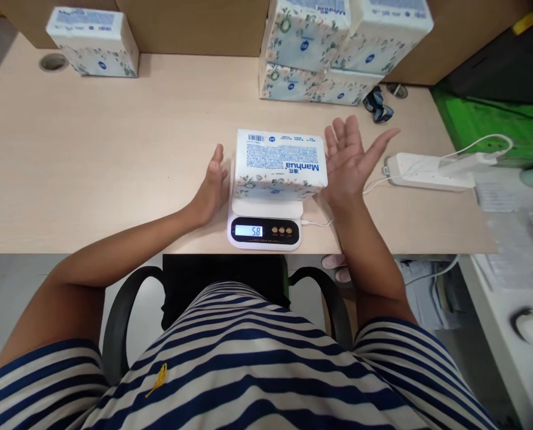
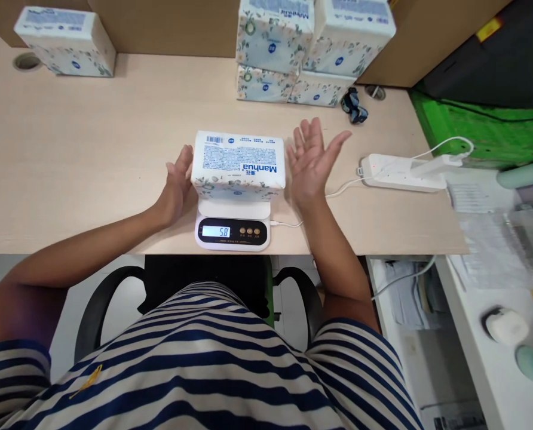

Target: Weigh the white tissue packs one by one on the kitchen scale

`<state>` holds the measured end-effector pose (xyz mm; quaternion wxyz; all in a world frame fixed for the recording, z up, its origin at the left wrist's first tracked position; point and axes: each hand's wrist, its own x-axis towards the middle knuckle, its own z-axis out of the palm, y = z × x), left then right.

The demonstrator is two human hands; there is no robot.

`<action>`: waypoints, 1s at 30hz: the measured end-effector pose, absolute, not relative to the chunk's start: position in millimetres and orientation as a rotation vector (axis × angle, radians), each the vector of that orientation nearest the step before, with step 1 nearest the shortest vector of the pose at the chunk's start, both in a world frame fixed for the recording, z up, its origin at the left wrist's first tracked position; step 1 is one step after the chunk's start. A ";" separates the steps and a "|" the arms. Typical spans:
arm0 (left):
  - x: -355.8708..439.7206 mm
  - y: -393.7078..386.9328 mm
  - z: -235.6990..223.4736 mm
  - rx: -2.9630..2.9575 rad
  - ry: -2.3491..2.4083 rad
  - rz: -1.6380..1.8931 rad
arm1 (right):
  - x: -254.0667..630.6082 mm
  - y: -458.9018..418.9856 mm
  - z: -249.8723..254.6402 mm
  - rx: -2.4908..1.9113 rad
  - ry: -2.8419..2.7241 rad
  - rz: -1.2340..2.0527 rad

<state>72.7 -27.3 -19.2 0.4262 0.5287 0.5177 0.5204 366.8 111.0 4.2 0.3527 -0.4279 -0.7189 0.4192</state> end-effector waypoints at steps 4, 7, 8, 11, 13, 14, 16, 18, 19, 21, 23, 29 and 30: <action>40.0 2.4 -22.0 1.284 1.433 1.417 | 381.9 121.8 6.8 -1.153 -1.747 1.071; 21.4 11.9 -20.0 1.173 1.507 1.462 | 387.6 130.2 -1.5 -1.181 -1.703 1.044; 18.3 12.6 -19.1 1.146 1.519 1.461 | 388.7 132.7 -4.2 -1.206 -1.741 1.000; 15.8 12.2 -17.6 1.130 1.532 1.437 | 390.7 136.7 -7.5 -1.267 -1.956 0.788; 15.9 12.1 -18.4 1.157 1.526 1.430 | 391.2 136.3 -6.0 -1.267 -2.063 0.687; 15.8 12.4 -19.3 1.174 1.521 1.429 | 391.3 135.7 -4.7 -1.263 -2.077 0.669; 15.1 13.4 -22.0 1.203 1.514 1.423 | 391.1 134.5 -2.8 -1.265 -2.048 0.674; 15.2 14.5 -24.8 1.218 1.511 1.418 | 390.0 133.4 -2.4 -1.280 -2.002 0.696; 15.7 14.9 -25.9 1.219 1.512 1.421 | 389.1 132.5 -2.8 -1.288 -1.985 0.698; 16.5 15.3 -26.6 1.220 1.527 1.434 | 386.7 128.8 -3.8 -1.292 -1.966 0.656; 14.0 15.8 -24.4 1.279 1.578 1.451 | 384.6 121.6 -3.0 -1.274 -1.968 0.516; -34.0 19.7 -2.8 1.797 1.844 1.418 | 389.8 95.3 29.9 -1.033 -1.999 0.282; -43.4 19.9 1.1 1.834 1.926 1.359 | 389.8 92.5 40.9 -0.986 -2.082 0.343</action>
